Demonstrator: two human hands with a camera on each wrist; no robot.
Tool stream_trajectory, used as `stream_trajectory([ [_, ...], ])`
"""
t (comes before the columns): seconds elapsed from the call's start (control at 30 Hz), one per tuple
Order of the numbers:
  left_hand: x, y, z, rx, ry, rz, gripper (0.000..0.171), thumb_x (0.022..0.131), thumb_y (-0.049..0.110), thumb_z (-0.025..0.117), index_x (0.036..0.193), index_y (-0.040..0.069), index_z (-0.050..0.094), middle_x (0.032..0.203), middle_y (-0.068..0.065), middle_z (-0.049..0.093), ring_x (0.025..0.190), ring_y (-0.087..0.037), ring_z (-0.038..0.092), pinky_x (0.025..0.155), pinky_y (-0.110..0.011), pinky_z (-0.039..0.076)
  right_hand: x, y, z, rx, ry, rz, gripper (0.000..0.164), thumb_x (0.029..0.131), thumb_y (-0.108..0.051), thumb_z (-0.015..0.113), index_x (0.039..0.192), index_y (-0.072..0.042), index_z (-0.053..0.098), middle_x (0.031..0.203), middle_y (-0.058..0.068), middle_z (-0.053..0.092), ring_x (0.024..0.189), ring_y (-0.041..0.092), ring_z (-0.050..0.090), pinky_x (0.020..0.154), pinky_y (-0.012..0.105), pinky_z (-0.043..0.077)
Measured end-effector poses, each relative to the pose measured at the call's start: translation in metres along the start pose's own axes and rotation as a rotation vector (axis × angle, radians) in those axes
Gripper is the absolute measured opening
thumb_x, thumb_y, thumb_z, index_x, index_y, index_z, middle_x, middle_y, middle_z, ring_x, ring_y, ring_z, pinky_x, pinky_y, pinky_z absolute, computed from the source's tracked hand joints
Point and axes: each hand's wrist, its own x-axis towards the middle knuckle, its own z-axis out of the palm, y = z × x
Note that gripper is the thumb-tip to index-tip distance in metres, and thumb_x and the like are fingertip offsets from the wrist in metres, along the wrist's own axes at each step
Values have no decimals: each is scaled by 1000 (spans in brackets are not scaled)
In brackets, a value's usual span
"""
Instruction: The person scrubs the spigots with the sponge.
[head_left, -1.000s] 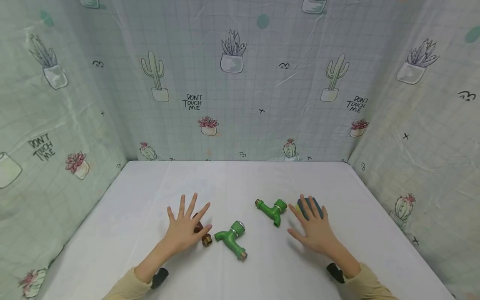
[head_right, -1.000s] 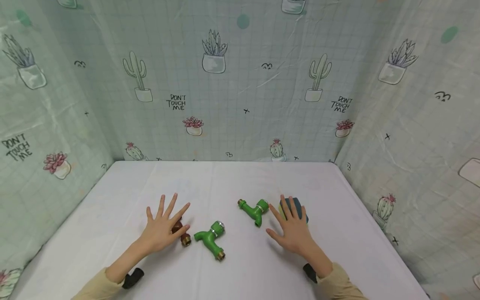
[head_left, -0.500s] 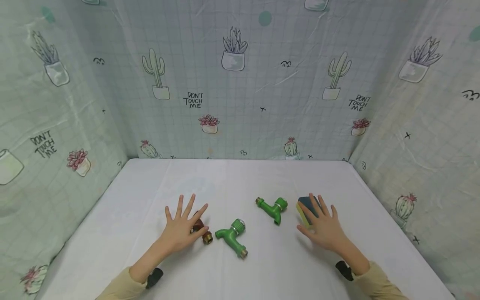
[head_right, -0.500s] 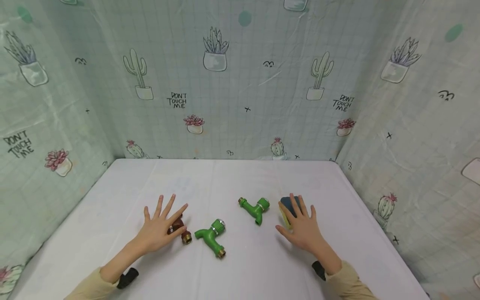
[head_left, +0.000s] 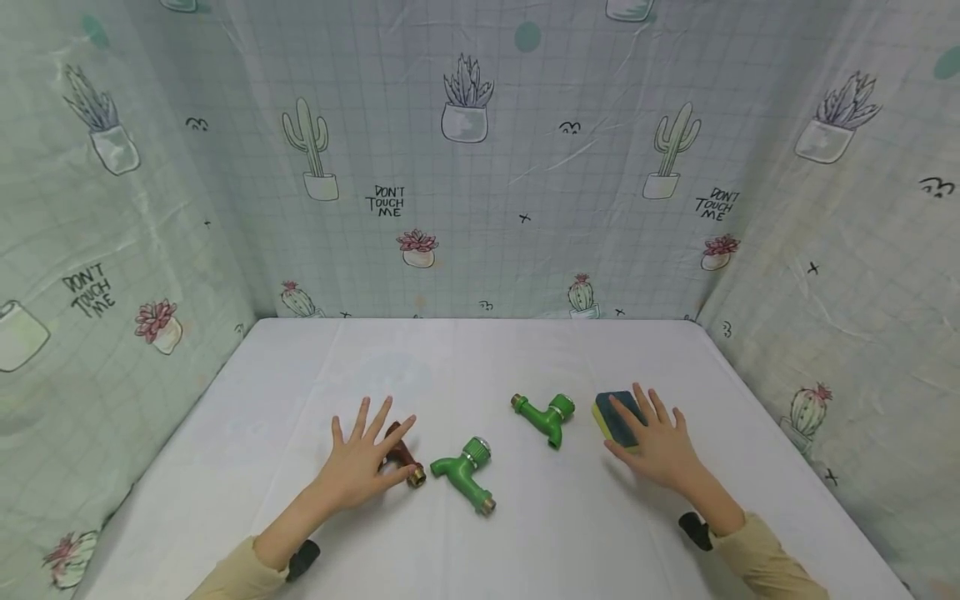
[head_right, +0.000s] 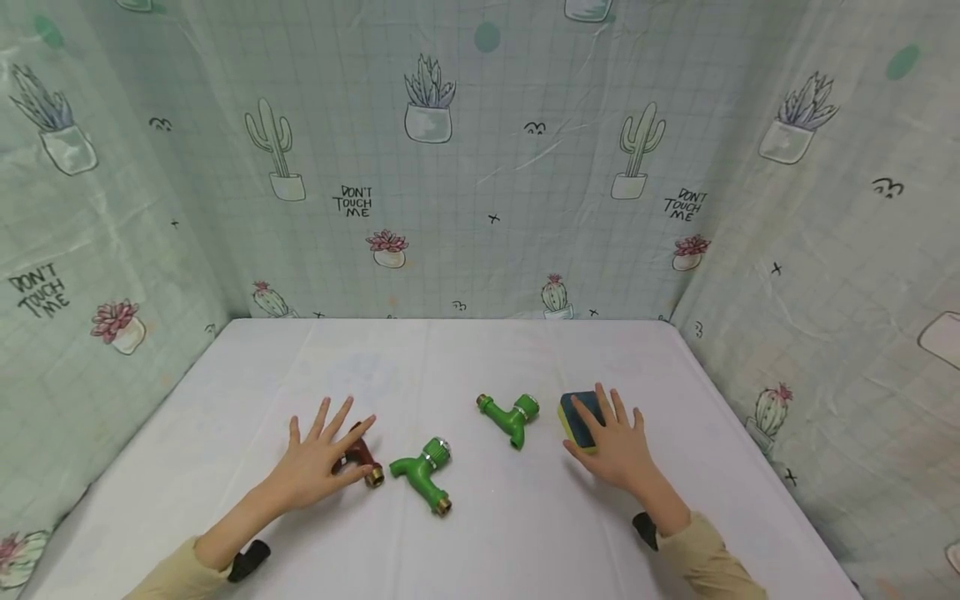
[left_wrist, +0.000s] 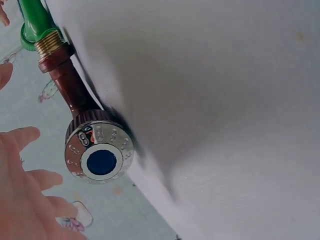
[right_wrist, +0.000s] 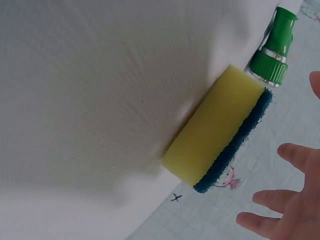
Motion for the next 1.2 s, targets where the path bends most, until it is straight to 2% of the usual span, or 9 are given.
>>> stream_trajectory([
  [0.2, -1, -3, 2, 8, -9, 13, 69, 75, 58, 57, 135, 28, 39, 146, -14, 26, 133, -45, 14, 91, -75, 15, 10, 0, 2, 9, 8, 8, 67, 80, -52, 54, 135, -16, 39, 143, 22, 27, 127, 43, 27, 92, 68, 25],
  [0.4, 0, -8, 5, 45, -61, 33, 70, 75, 62, 54, 134, 29, 39, 144, -15, 28, 132, -46, 17, 93, -73, 18, 20, 2, 10, -22, -41, 44, 68, 81, -56, 51, 136, -17, 37, 140, 24, 29, 121, 45, 33, 87, 67, 30],
  [0.6, 1, -12, 9, 57, -82, 51, 70, 74, 62, 54, 134, 28, 40, 142, -17, 31, 128, -48, 24, 93, -73, 19, 24, 2, 13, -32, -76, 71, 68, 81, -54, 51, 135, -15, 39, 133, 28, 36, 105, 46, 44, 76, 63, 36],
  [0.83, 1, -12, 9, 61, -128, 50, 73, 73, 66, 53, 133, 26, 42, 135, -18, 41, 121, -49, 35, 92, -73, 20, 26, 1, 14, -24, -114, 93, 63, 82, -50, 51, 133, -14, 41, 119, 31, 45, 100, 46, 45, 73, 59, 36],
  [0.97, 1, -11, 7, 65, -129, 57, 73, 72, 65, 55, 131, 24, 44, 128, -17, 48, 116, -47, 42, 90, -73, 21, 27, 2, 15, -17, -134, 107, 62, 82, -49, 52, 133, -15, 41, 110, 32, 48, 97, 45, 45, 71, 58, 36],
  [1.2, 6, -9, 12, 92, -132, 86, 79, 69, 70, 53, 132, 24, 43, 129, -17, 47, 112, -41, 46, 90, -73, 23, 28, 4, 16, -12, -149, 112, 64, 82, -51, 50, 134, -15, 39, 110, 33, 47, 97, 46, 44, 71, 59, 36],
])
